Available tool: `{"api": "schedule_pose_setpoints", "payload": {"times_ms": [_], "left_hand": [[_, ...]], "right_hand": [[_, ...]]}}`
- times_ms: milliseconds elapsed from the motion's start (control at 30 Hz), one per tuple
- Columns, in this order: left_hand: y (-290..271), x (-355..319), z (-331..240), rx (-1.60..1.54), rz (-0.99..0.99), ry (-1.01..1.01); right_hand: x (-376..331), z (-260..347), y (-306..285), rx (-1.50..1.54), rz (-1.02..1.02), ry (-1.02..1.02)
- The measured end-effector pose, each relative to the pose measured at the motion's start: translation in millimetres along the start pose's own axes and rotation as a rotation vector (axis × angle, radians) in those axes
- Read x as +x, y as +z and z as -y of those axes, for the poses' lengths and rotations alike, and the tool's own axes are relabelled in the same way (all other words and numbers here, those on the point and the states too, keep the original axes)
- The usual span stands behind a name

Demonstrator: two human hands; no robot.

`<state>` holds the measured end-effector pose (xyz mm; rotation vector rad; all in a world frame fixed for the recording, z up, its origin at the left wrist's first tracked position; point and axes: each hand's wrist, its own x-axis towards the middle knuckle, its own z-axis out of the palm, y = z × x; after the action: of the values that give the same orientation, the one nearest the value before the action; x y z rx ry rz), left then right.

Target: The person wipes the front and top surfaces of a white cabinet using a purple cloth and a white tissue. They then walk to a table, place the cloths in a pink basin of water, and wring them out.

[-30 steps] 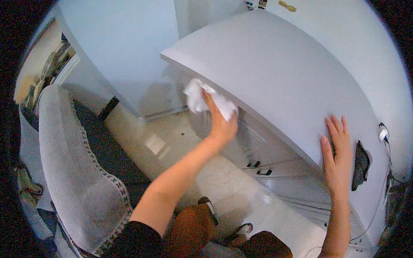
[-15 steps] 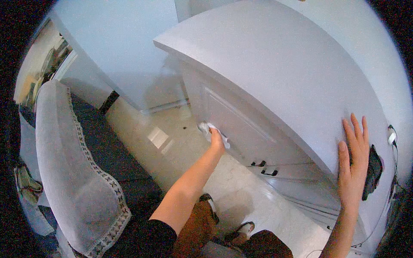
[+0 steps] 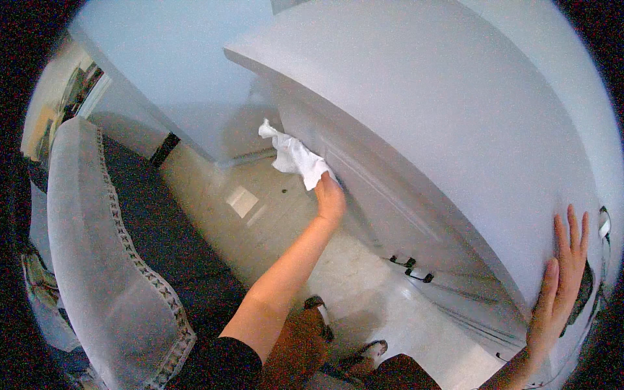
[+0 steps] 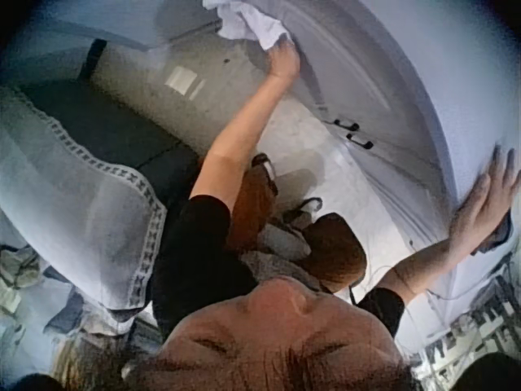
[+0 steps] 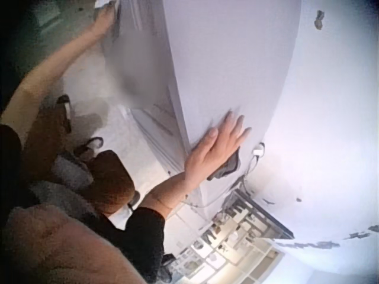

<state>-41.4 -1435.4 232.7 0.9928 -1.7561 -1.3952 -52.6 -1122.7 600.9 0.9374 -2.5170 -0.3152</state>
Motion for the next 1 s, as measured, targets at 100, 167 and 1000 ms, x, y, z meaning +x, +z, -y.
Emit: {"api": "schedule_pose_setpoints", "payload": {"times_ms": [100, 167, 1000], "left_hand": [[6.8, 4.3, 19.4, -0.33, -0.06, -0.188], [20.2, 15.4, 42.0, -0.689, -0.145, -0.307], [55.4, -223.5, -74.7, -0.123, 0.463, 0.347]], "right_hand": [[-3.1, 0.4, -8.3, 0.041, 0.029, 0.039], [-7.2, -6.0, -9.6, 0.019, 0.055, 0.055], [3.1, 4.4, -8.7, 0.228, 0.091, 0.058]]}}
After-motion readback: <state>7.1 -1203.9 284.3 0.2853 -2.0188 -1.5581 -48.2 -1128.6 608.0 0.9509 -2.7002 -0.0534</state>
